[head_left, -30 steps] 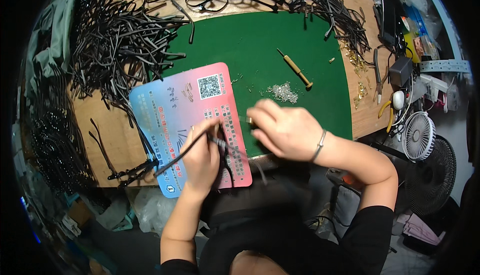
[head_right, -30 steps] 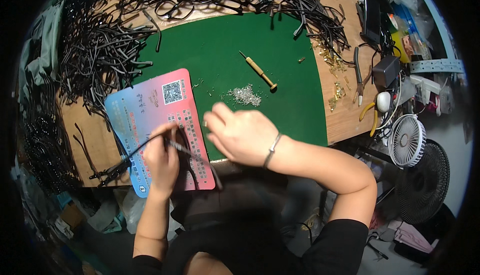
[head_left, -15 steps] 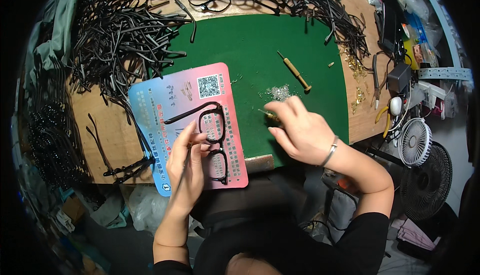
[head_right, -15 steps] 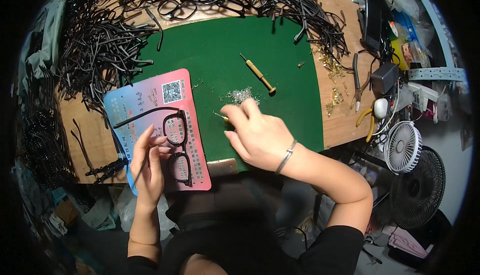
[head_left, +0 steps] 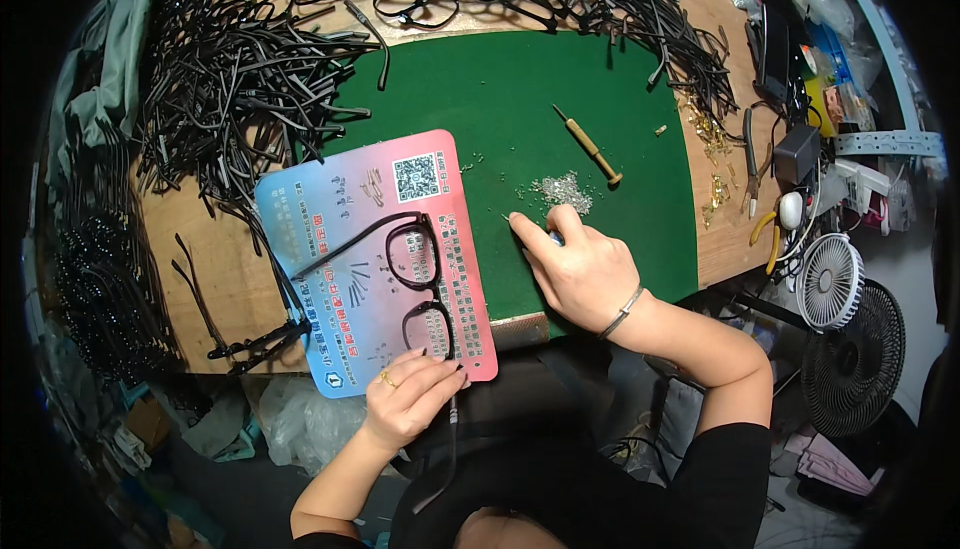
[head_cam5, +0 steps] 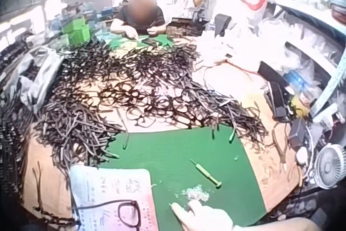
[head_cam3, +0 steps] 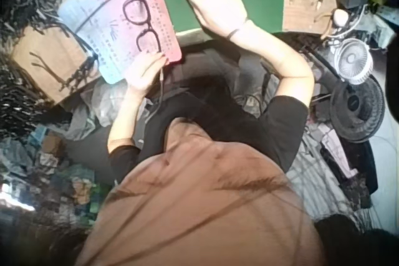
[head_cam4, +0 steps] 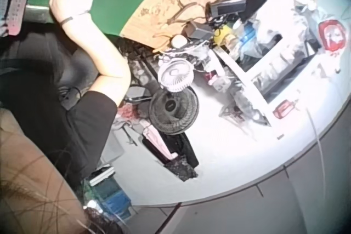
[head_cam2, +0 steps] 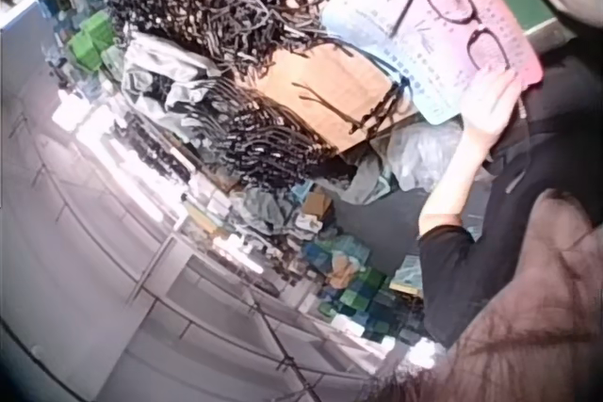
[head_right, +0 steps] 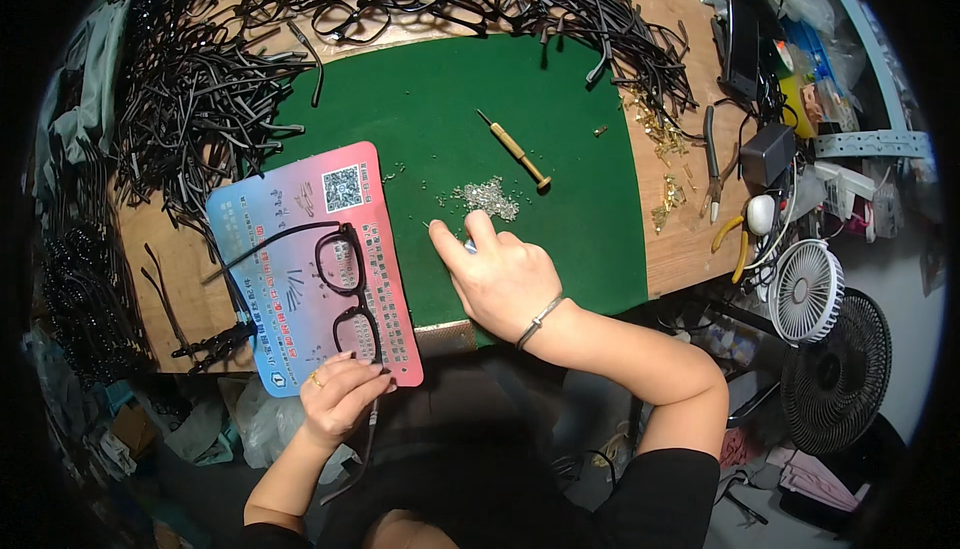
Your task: The person assembles eyeglasses by hand, repeatedly picking up frames and small metal parts from a workbench, inserting components into the frame arms, and placing the assembled glasses on a pink mat. The process is repeated multiple times with different frames.
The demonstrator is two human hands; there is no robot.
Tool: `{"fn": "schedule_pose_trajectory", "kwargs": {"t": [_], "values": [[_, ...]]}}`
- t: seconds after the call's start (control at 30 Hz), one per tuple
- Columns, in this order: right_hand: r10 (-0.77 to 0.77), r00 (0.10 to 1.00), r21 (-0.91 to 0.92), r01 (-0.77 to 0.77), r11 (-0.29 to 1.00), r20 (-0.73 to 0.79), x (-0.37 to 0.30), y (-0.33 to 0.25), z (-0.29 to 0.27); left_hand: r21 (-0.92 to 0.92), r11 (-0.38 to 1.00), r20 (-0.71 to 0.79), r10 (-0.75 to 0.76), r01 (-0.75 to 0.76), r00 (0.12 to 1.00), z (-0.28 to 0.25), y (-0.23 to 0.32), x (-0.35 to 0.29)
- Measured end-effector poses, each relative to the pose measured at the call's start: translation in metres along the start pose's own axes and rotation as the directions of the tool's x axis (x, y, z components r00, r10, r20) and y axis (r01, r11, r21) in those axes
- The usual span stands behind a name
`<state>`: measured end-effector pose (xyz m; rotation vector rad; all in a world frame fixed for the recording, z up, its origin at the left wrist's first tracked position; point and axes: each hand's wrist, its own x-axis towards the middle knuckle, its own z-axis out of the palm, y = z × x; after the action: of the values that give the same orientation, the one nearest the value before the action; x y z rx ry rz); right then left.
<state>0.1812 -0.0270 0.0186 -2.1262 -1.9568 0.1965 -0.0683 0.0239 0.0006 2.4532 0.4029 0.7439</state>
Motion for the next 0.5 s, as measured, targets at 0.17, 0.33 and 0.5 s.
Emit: {"fn": "schedule_pose_trajectory", "kwargs": {"t": [0.17,0.33,0.5], "values": [[-0.005,1.000,-0.028,0.005,1.000,0.004,0.000,-0.004,0.000,0.035,0.996,-0.093,-0.077,0.080,0.993,0.012,0.002,0.006],[-0.030,0.998,-0.087,0.034,0.996,0.050,0.001,-0.004,-0.001,-0.034,0.987,-0.113,-0.161,0.158,0.980,0.015,0.002,-0.002],[-0.008,0.999,0.150,0.000,0.989,0.053,0.000,0.003,-0.006,-0.098,0.984,-0.061,-0.158,0.152,0.985,0.007,-0.002,0.003]]}}
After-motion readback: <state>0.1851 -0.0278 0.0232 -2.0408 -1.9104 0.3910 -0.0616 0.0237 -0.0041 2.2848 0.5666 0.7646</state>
